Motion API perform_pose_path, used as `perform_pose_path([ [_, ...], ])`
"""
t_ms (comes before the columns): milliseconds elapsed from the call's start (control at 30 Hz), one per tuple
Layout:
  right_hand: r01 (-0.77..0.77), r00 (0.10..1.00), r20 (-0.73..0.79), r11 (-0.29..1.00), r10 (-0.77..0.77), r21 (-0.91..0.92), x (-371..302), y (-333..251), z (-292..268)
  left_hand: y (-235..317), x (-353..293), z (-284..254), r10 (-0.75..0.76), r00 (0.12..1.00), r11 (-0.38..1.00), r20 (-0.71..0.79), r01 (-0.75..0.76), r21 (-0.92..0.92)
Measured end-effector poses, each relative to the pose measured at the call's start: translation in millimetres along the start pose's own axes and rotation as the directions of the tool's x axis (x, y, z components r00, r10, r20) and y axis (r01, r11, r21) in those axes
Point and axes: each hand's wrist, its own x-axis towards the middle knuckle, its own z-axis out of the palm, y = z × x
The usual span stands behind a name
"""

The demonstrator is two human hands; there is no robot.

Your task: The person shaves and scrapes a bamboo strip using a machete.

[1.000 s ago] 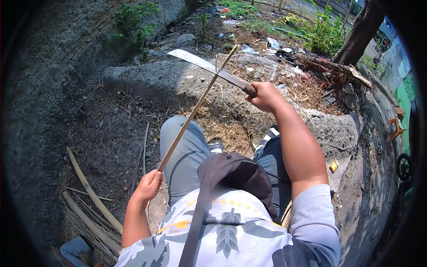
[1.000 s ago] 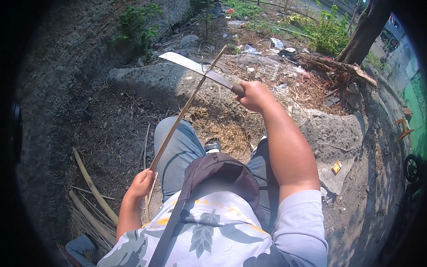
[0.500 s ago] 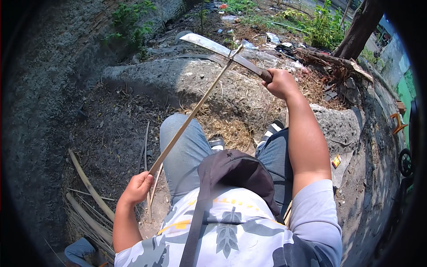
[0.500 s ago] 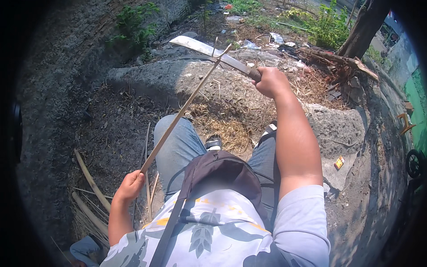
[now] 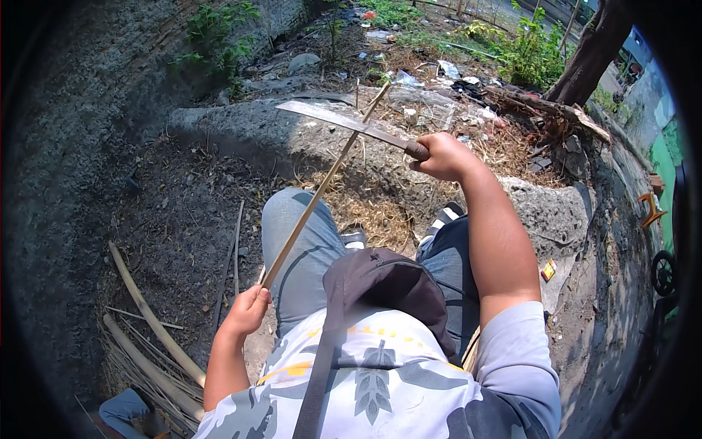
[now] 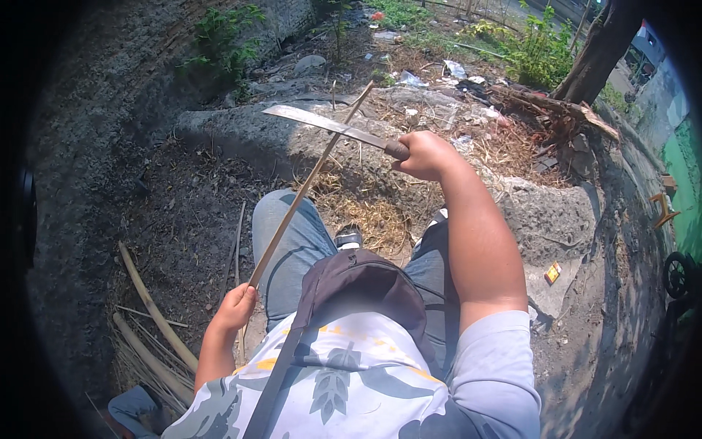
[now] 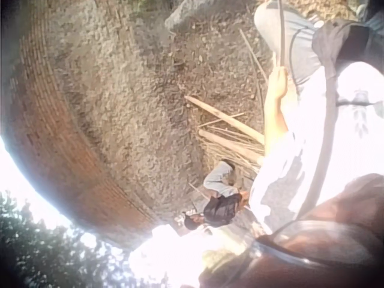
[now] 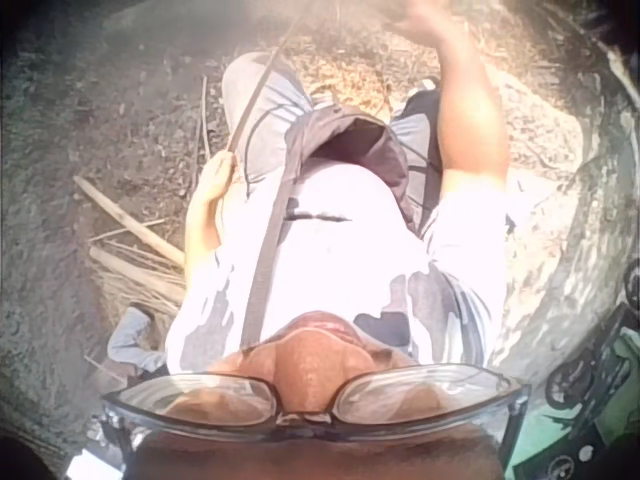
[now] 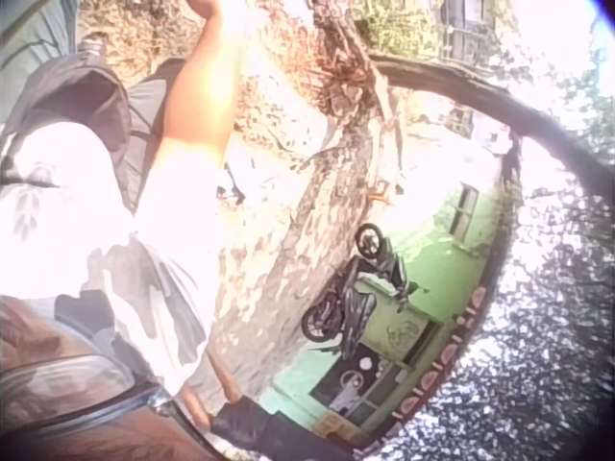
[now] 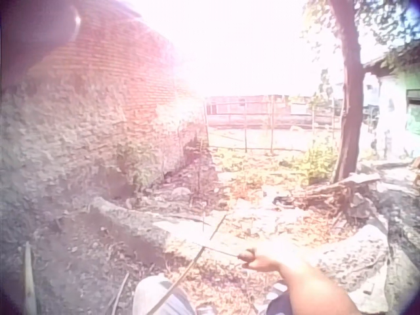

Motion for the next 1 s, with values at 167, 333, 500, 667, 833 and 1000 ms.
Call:
perform_pose_path([
  [167,0.213,0.976,0.126,0.915,-0.180,-0.343,-11.9,-58.1,6.2,12.2,22.2,3.3,0.049,0.998,0.999,-0.043,-0.048,0.016],
  [333,0.277,0.909,-0.136,0.814,-0.394,-0.510,4.5,-14.2,9.1,18.7,21.3,-3.9,0.082,0.997,0.996,-0.010,-0.082,0.034],
  [500,-0.369,0.887,-0.357,0.914,0.292,-0.169,11.5,43.5,-11.7,60.9,-8.1,-20.3,0.100,0.994,0.936,0.035,-0.106,0.334],
  [667,-0.356,0.923,-0.229,0.913,0.311,-0.196,2.2,20.5,-8.9,46.7,-1.3,-24.0,0.120,0.988,0.901,-0.098,-0.067,0.429],
  [833,-0.135,0.986,0.115,0.982,0.120,0.133,15.6,34.5,8.5,37.6,-0.8,-15.4,0.062,0.994,0.922,-0.095,-0.020,0.387],
  [1000,-0.005,0.998,-0.067,1.000,0.005,0.011,12.4,6.4,14.5,28.9,9.3,-14.7,0.086,0.994,0.964,-0.074,-0.064,0.258],
])
